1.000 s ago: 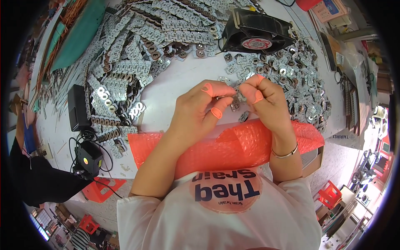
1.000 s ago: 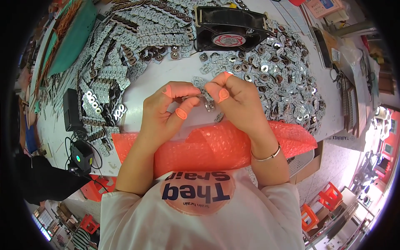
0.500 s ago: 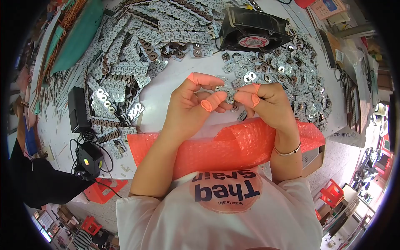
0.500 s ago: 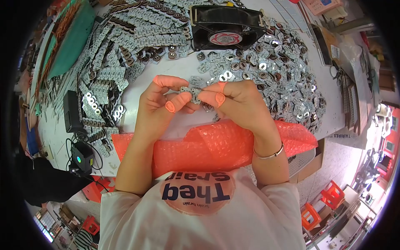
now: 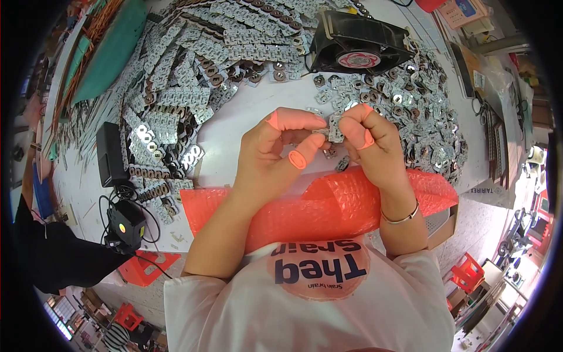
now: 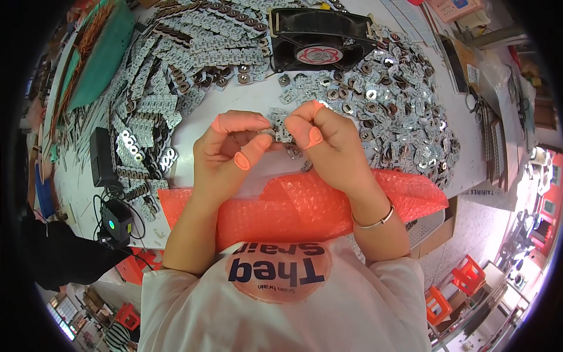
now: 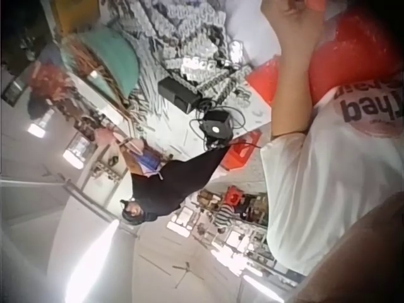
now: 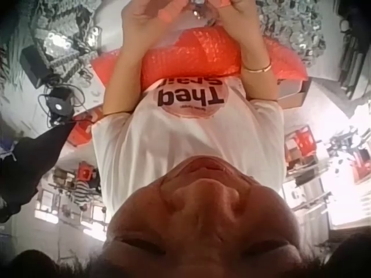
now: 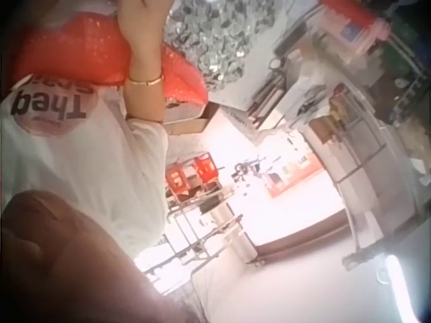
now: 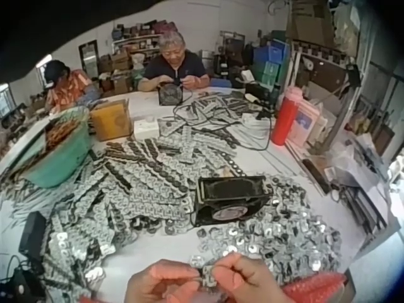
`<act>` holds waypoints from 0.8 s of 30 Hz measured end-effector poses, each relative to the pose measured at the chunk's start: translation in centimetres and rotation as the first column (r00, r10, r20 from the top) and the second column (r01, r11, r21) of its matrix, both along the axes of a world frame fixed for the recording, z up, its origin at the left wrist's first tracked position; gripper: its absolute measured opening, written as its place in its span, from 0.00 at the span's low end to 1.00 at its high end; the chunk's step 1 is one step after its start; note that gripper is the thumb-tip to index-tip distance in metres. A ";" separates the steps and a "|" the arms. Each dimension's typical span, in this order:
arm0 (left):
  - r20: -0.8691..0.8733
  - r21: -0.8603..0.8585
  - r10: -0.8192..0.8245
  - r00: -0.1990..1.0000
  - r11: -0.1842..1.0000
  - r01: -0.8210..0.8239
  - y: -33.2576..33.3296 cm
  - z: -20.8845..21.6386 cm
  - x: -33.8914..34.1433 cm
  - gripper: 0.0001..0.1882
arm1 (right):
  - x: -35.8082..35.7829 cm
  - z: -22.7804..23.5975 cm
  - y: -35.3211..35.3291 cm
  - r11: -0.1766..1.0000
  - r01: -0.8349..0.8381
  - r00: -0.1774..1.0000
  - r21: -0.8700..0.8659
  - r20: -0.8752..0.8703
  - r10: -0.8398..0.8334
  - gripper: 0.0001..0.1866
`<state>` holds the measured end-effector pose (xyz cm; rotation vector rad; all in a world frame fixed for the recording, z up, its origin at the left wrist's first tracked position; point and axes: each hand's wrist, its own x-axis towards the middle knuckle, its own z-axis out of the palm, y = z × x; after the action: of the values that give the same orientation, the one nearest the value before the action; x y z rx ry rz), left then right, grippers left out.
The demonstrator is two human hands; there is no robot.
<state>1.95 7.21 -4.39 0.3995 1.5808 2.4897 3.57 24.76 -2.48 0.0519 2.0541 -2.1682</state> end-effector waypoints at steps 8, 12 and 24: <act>-0.255 -0.335 0.069 0.965 0.929 -0.155 -0.2 -0.3 0.0 0.11 | 0.0 -0.4 0.0 0.991 -0.005 1.000 0.136 -0.027 0.009 0.07; -0.166 -0.278 0.097 0.981 0.950 -0.141 -0.1 -0.1 0.1 0.12 | 0.1 0.0 0.0 0.995 0.022 1.000 0.099 0.004 -0.023 0.08; -0.171 -0.448 0.003 0.985 0.890 -0.081 -0.4 -0.7 -0.1 0.07 | -0.5 -0.2 1.2 0.952 -0.002 0.999 0.307 -0.033 0.013 0.06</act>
<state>1.83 6.82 -5.10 0.5128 2.1846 2.0554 3.07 25.95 -2.73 0.0421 2.3880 -1.8365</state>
